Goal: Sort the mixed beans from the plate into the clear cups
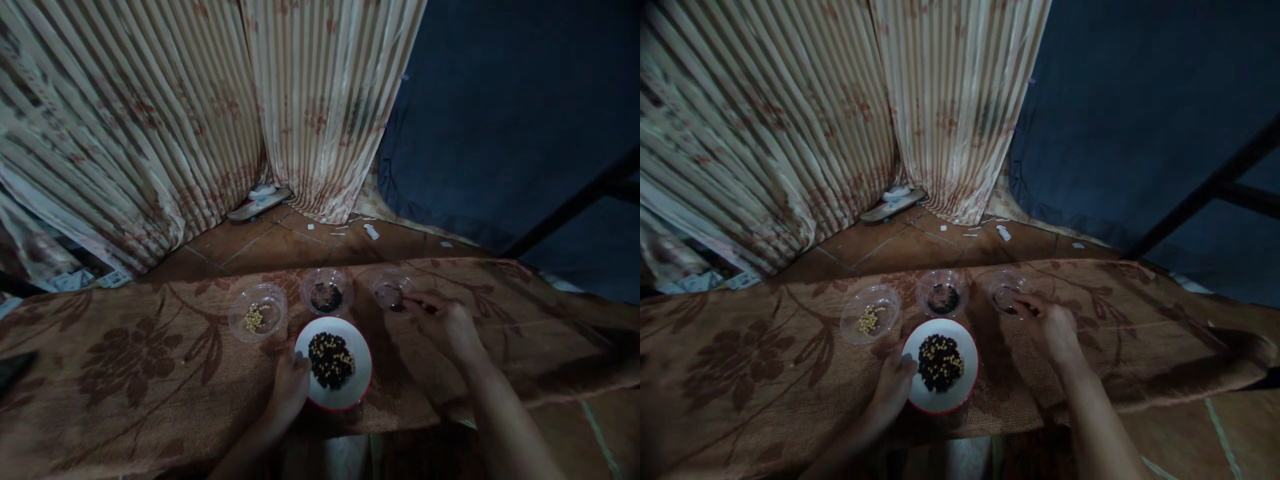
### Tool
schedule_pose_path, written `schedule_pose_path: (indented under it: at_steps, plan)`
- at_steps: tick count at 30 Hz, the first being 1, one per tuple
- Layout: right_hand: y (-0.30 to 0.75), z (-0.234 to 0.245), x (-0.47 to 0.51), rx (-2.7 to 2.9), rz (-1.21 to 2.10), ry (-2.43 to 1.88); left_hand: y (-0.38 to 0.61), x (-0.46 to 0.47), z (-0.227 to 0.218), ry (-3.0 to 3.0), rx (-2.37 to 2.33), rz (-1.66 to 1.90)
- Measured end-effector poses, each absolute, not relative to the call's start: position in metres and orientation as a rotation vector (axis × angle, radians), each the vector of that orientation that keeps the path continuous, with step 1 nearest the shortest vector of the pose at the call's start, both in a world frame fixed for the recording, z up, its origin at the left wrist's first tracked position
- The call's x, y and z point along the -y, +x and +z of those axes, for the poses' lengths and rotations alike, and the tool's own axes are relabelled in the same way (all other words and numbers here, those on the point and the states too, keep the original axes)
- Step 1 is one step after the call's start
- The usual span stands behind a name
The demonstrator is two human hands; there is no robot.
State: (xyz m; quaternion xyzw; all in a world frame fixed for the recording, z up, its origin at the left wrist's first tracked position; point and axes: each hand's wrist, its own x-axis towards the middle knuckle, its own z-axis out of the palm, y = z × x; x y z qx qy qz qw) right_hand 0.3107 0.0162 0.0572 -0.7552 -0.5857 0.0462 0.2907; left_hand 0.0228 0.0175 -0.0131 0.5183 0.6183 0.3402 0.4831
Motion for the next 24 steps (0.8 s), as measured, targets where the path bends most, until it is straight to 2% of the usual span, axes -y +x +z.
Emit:
schedule_pose_path:
  at_steps: [4,6,24]
  plan:
    - [0.270,0.063,-0.012,1.943,0.467,-1.708,0.024,-0.016,-0.013,1.257,-1.513,0.842]
    - [0.253,0.064,-0.010,2.085,0.521,-1.637,0.024,-0.016,-0.015,1.262,-1.508,0.855]
    - [0.244,0.058,-0.010,2.318,0.377,-1.732,0.025,-0.016,-0.012,1.248,-1.511,0.830]
